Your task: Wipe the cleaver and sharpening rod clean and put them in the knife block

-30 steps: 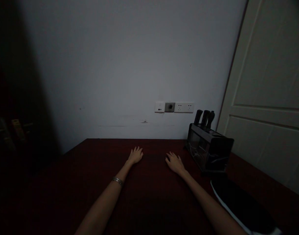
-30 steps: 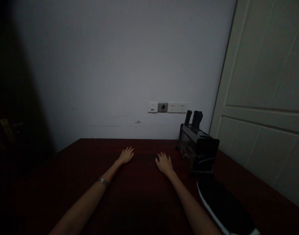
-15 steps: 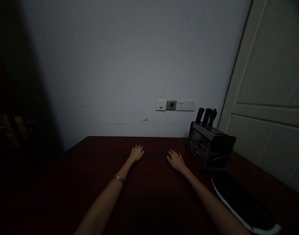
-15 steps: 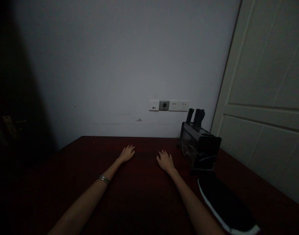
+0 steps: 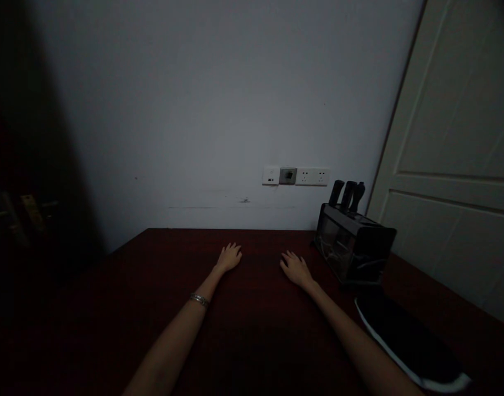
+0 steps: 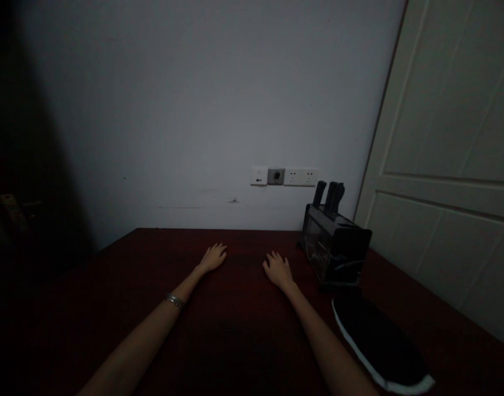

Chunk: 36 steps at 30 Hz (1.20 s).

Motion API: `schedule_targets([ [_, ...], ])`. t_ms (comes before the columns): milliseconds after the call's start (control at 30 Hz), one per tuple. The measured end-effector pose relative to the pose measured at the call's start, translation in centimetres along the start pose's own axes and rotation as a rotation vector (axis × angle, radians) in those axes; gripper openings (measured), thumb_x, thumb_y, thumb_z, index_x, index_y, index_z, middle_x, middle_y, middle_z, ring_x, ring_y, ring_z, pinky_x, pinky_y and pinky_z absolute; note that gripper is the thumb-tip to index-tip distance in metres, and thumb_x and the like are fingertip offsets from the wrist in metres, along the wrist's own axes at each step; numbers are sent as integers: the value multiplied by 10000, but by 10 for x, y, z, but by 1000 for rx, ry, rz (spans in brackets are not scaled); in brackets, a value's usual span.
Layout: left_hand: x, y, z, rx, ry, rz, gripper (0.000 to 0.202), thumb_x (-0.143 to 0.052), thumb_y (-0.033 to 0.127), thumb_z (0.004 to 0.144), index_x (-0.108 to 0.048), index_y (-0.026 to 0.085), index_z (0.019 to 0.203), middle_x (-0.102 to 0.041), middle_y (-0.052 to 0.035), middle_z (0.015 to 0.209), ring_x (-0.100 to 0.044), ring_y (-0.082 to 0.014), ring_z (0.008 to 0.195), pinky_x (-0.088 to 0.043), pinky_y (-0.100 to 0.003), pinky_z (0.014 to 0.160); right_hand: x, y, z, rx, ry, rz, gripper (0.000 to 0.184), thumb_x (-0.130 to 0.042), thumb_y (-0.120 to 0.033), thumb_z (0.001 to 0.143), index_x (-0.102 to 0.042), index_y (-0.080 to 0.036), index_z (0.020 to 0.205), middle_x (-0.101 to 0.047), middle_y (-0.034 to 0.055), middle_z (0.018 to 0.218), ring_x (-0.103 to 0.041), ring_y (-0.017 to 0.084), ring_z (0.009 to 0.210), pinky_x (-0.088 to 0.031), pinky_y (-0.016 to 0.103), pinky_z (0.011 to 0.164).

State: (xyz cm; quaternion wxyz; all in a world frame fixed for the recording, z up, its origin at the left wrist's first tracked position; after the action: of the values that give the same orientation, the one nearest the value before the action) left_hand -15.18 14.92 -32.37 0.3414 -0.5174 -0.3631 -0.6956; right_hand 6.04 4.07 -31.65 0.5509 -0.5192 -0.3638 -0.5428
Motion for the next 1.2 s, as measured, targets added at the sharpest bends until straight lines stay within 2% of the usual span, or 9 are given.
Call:
schedule_targets([
  [600,2,1,-1,11,-8,-14,448,-263,341,877,-410,205,1278,-342,-76,1396,-254,-246,1296,-221,-441,1030,-1,1,0,-13,-17,-1,520,-265,-379,870,-397,-136,1310,-330,122,1400,-240,233,1300,-136,430,1032],
  [1200,1,0,-1,2,-4,-19,457,-260,342,879,-406,187,1283,-339,-82,1398,-251,-247,1296,-214,-430,1035,-1,1,0,-13,-18,5,519,-265,-371,869,-399,-131,1309,-325,124,1402,-234,237,1302,-140,436,1031],
])
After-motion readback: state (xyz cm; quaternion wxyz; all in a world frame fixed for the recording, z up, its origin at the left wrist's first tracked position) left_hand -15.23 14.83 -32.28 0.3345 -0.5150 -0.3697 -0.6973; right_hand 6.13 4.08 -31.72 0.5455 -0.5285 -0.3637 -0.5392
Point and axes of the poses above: each hand's wrist, its own z-axis towards the middle knuckle, its own x-axis out of the back of the hand, y = z × x, the point moved 8 cm from there along z, towards the middle knuckle
